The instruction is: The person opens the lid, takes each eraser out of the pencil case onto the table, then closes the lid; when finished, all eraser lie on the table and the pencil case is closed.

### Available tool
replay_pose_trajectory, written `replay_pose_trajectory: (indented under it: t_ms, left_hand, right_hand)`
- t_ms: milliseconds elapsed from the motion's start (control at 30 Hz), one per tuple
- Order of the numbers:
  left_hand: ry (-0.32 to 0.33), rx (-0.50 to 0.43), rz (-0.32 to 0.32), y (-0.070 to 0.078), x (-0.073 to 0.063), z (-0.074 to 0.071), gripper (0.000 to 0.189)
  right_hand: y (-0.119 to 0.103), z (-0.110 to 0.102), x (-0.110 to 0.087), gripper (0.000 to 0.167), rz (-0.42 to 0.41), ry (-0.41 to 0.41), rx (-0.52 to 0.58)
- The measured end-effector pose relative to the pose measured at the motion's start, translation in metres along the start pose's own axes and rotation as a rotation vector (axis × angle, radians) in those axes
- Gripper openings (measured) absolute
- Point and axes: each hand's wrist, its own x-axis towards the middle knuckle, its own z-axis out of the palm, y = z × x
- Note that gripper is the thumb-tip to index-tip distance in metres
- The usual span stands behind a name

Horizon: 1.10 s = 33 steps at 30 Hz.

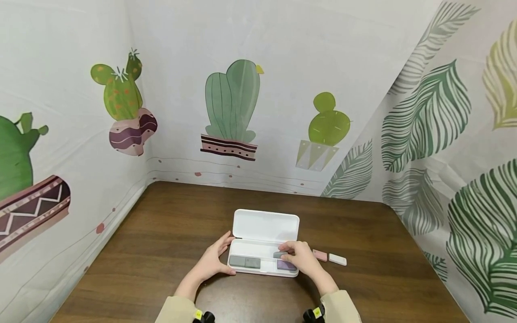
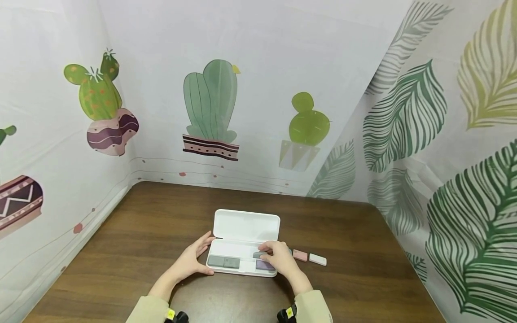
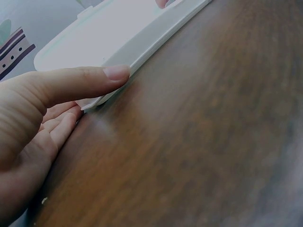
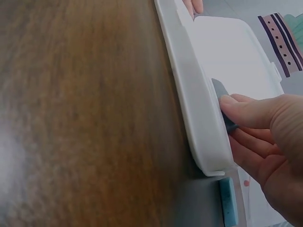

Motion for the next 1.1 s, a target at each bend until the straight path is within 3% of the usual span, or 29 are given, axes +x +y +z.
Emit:
replay_pose_trajectory:
  t_ms: [167, 367, 567, 700, 900, 1100]
  left_hand:
    - [0.001, 0.009, 0.003, -0.001, 0.001, 0.0, 0.119]
    - [0.001, 0.009, 0.003, -0.001, 0.001, 0.0, 0.119]
    - [0.003, 0.004, 0.0, 0.001, 0.0, 0.0, 0.119]
    - [0.004, 0.006, 0.0, 0.001, 0.0, 0.0, 0.119]
    - [0.006, 0.012, 0.004, 0.0, 0.0, 0.0, 0.118]
    - [0.003, 0.012, 0.0, -0.001, 0.0, 0.0, 0.119]
  right_hand:
    - [0.0, 0.002, -0.002, 0.015, 0.003, 0.05, -0.004]
    - [-0.001, 0.002, -0.006, 0.015, 0.004, 0.188, 0.024]
    - [-0.001, -0.013, -0.014, 0.016, 0.039, 0.348, 0.073]
    - [0.008, -0.025, -0.024, 0.018, 0.066, 0.413, 0.073]
    - [0.025, -0.038, -0.041, 0.019, 0.142, 0.392, 0.046]
    - [0.035, -0.039, -0.052, 0.018, 0.177, 0.296, 0.038]
